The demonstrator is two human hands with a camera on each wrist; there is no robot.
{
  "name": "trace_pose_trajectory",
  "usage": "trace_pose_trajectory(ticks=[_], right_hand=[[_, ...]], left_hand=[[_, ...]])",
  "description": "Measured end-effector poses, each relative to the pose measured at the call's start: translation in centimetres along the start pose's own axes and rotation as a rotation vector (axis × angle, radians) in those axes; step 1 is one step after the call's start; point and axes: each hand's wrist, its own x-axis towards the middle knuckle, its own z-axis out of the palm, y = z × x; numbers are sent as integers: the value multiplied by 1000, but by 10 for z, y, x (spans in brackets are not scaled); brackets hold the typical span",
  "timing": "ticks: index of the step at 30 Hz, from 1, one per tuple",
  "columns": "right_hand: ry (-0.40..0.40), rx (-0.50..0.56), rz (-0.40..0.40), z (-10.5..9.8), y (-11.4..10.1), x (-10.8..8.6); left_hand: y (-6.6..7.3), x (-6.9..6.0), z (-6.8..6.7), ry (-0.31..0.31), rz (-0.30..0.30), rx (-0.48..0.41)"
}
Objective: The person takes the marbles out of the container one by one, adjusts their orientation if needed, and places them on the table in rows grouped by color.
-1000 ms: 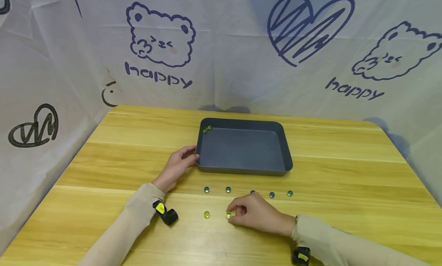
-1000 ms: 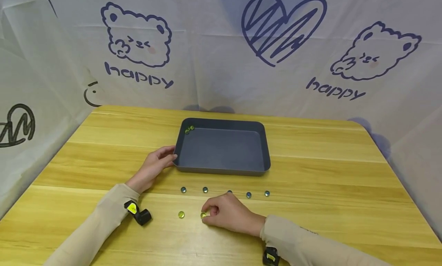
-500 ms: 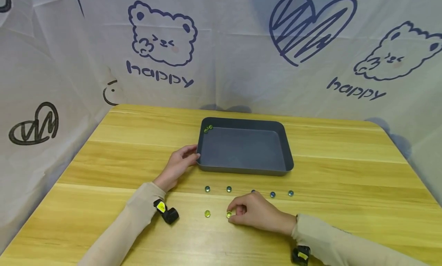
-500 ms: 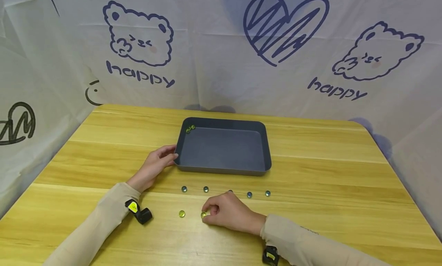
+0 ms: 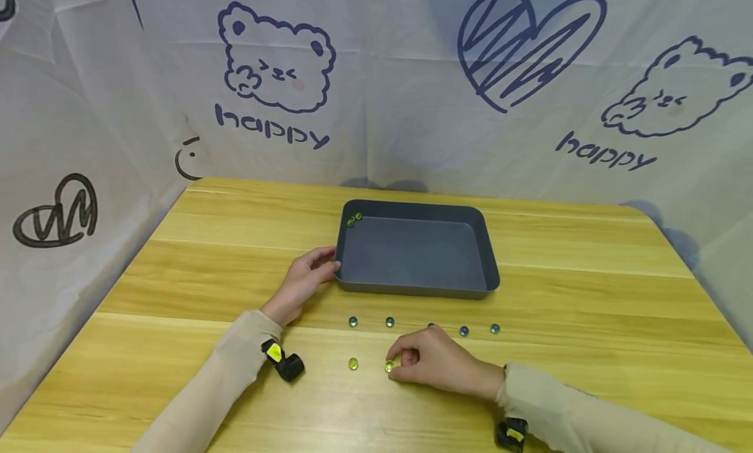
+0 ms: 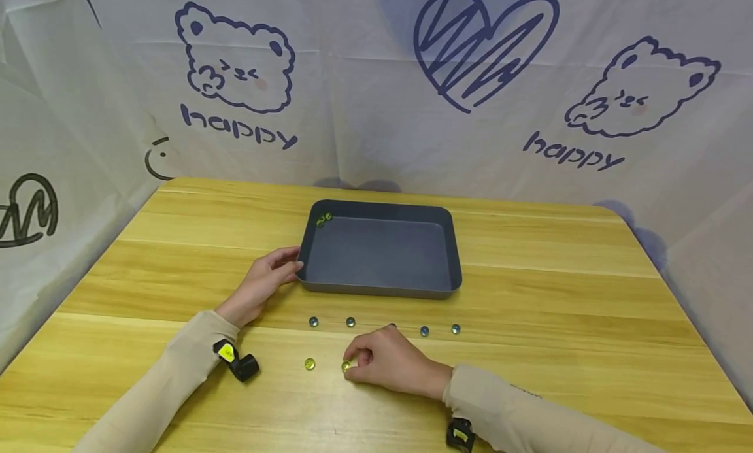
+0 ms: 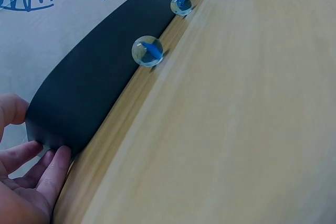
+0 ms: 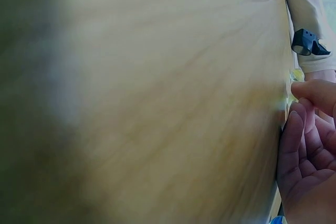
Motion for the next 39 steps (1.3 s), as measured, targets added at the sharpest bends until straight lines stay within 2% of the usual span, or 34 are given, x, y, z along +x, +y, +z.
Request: trace_pose_trajectory(ticks=[39], right_hand=[[14, -11, 25, -1, 1, -1]], left_hand=[[1, 0, 0, 1, -2, 9]])
